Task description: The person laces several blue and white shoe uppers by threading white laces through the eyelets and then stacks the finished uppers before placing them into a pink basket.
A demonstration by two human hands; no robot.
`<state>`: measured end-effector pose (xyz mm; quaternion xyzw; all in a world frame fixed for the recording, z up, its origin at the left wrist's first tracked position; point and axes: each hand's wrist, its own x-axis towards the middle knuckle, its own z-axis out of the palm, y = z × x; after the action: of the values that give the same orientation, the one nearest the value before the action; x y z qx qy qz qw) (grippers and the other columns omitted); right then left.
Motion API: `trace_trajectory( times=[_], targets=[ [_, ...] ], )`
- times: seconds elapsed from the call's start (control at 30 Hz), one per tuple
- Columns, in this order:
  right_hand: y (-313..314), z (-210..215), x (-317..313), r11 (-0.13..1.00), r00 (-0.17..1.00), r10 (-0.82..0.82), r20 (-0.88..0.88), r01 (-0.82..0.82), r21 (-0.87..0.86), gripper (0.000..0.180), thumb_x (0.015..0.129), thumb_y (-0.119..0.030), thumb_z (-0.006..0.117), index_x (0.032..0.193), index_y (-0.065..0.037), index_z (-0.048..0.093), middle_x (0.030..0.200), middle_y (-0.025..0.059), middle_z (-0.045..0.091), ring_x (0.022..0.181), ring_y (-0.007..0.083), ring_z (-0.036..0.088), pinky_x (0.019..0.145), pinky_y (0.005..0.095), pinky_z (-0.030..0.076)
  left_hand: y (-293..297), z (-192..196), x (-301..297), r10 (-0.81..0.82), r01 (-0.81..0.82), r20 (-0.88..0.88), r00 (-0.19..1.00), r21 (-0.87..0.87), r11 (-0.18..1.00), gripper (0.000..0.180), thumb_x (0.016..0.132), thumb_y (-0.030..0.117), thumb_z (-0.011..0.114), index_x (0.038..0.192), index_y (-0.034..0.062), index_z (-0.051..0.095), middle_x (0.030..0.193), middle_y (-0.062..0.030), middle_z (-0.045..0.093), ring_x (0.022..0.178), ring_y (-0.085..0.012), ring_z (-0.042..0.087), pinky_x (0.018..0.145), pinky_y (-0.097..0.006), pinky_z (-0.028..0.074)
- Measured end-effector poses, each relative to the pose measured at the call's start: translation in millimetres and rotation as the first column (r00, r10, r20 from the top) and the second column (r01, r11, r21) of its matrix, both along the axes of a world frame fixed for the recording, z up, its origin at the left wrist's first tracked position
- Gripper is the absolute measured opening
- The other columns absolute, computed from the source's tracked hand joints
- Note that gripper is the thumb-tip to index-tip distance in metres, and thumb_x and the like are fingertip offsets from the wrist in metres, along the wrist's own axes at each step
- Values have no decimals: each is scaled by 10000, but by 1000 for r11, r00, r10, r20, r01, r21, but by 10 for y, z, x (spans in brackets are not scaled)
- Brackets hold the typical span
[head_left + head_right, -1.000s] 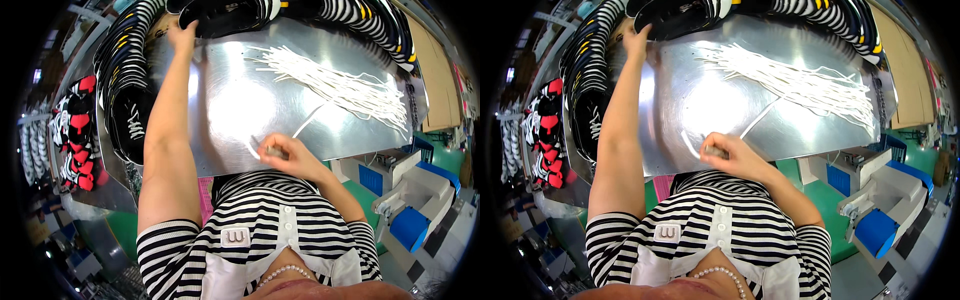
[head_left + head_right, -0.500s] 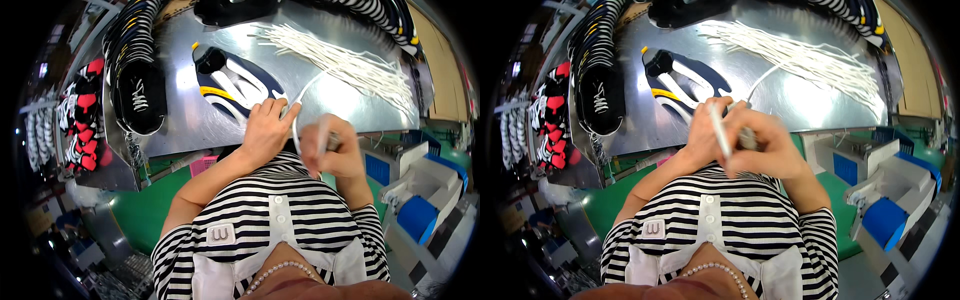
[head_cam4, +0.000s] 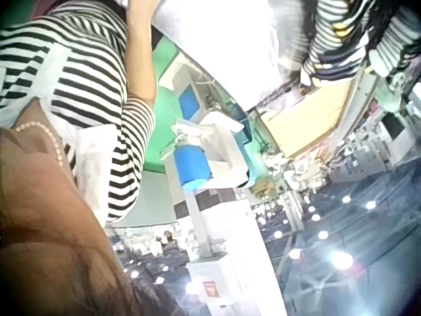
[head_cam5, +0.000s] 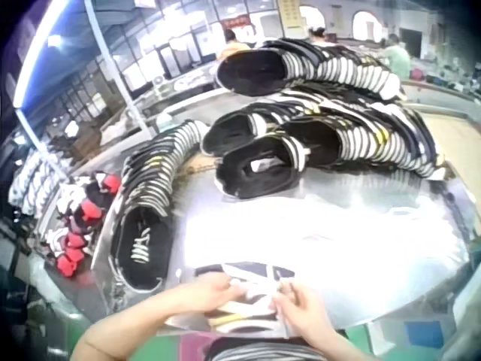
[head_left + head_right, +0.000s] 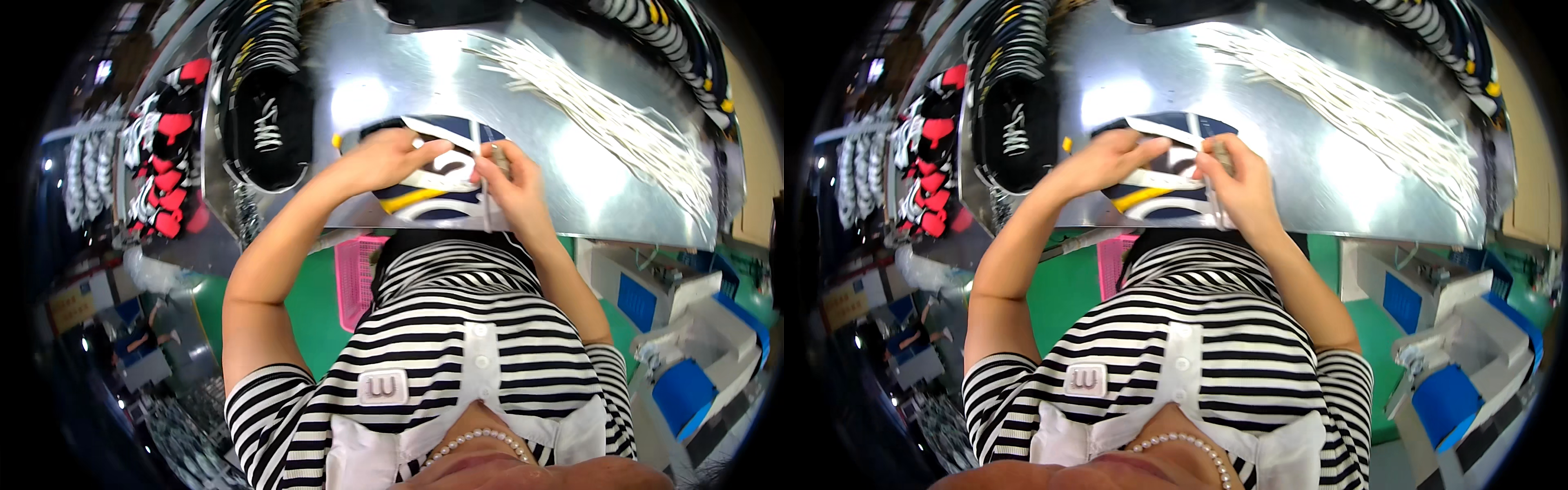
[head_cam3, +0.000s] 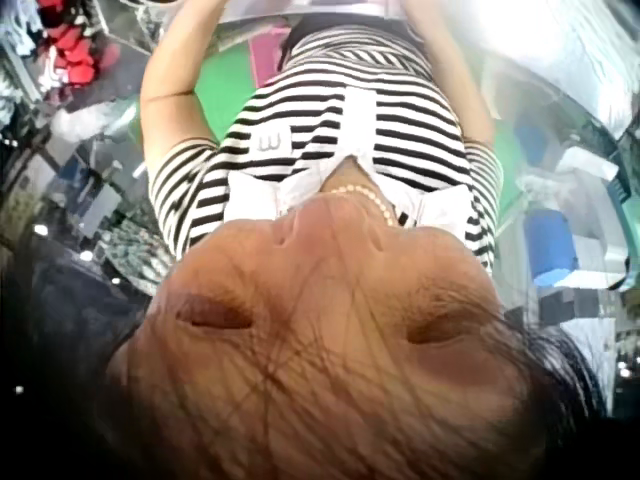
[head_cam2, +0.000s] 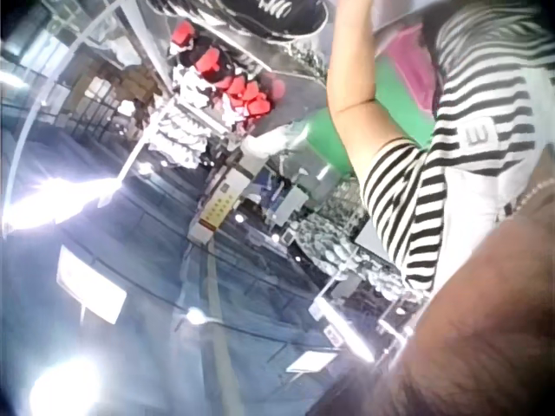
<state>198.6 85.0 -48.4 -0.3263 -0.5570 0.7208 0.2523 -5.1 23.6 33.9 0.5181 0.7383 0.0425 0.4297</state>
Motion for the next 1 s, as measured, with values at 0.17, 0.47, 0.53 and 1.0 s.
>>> trace_trajectory(
  times=[0.17,0.47,0.53,1.0],
  targets=[
    [125,14,-61,991,990,-120,-73,115,-71,137,948,-126,612,1010,-5,607,774,16,648,688,54,550,640,193,421,72,-285,210,474,-394,604,640,-271,878,666,960,549,515,1346,7,548,1324,-183,576,1306,-255,474,1085,-348,364],
    [92,315,129,991,993,-52,-107,38,-125,120,943,-127,616,968,-10,622,700,46,636,466,19,387,474,159,298,-80,-409,567,427,-610,865,264,-193,769,463,999,379,540,1231,-14,615,1127,-75,637,1046,-147,569,952,-287,440],
    [64,357,160,991,995,-53,-79,43,-127,101,934,-126,619,947,-26,623,683,34,628,485,18,390,471,161,286,-67,-387,605,379,-670,875,301,-89,737,364,986,305,579,1139,-13,668,1081,-72,678,1017,-150,616,916,-281,475],
    [-71,433,222,995,987,-16,157,1,96,158,920,-144,653,978,-7,597,712,37,654,633,60,557,582,229,434,-89,-284,648,347,-732,791,503,177,658,147,891,137,710,970,13,707,919,-12,694,823,-78,630,709,-228,492]
  ],
)
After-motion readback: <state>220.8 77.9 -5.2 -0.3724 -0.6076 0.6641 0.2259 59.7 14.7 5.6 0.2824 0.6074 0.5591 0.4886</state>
